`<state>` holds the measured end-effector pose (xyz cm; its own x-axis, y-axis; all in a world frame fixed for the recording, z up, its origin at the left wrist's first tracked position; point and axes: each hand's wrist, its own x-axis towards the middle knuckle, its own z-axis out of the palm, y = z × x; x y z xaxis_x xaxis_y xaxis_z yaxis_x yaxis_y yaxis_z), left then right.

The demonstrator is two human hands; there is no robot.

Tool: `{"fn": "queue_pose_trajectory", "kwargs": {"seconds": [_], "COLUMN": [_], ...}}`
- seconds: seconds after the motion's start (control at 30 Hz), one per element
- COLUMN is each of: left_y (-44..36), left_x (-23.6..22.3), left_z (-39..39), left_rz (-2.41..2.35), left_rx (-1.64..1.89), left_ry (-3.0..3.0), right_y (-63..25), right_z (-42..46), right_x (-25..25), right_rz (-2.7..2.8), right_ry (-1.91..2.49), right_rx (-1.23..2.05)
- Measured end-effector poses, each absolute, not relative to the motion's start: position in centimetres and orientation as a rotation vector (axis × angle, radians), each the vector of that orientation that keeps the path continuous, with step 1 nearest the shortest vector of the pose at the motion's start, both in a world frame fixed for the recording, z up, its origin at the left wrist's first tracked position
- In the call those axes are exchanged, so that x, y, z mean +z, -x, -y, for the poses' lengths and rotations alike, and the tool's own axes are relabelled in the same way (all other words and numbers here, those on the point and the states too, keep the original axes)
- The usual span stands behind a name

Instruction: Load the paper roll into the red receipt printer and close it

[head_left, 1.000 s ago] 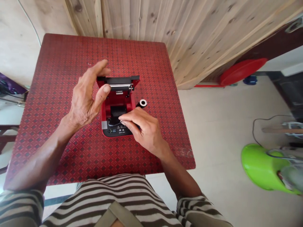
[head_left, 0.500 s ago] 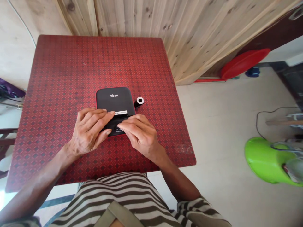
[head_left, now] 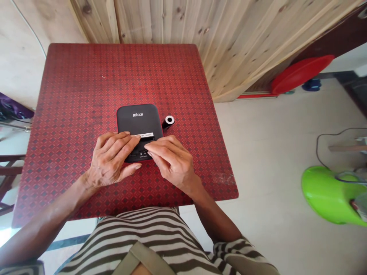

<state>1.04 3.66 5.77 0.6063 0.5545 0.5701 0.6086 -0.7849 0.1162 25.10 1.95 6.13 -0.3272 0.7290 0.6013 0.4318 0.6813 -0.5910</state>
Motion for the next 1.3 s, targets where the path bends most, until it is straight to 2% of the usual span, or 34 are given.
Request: {"fn": "queue_pose_trajectory", "kwargs": {"seconds": [0.13, 0.27, 0.4, 0.57, 1.3], "left_y": [-0.5, 0.1, -0.1, -0.5, -1.4], "left_x": [5.9, 4.6, 2.8, 1.9, 1.6], "left_z": [-2.6, -0.9, -0.3, -0.4, 0.3], "left_rz": [1.131, 1.255, 1.15, 1.103, 1.369], "left_rx": [-1.114, -1.334, -1.262, -1.245, -1.275], "left_ry": [2.728, 2.509, 2.487, 2.43, 2.378], "right_y": [-26.7, -28.9, -29.1, -28.0, -28.1], "right_z": [-1.8, -0.8, 0.4, 0.2, 0.0], "right_x": [6.4, 4.4, 0.5, -2.5, -2.2], "right_rz": [1.798, 1.667, 1.769, 1.836, 1.822], "right_ry": [1.005, 1.242, 1.375, 1.427, 1.463], "right_rx": [0.315, 0.319, 0.474, 0.509, 0.556]}}
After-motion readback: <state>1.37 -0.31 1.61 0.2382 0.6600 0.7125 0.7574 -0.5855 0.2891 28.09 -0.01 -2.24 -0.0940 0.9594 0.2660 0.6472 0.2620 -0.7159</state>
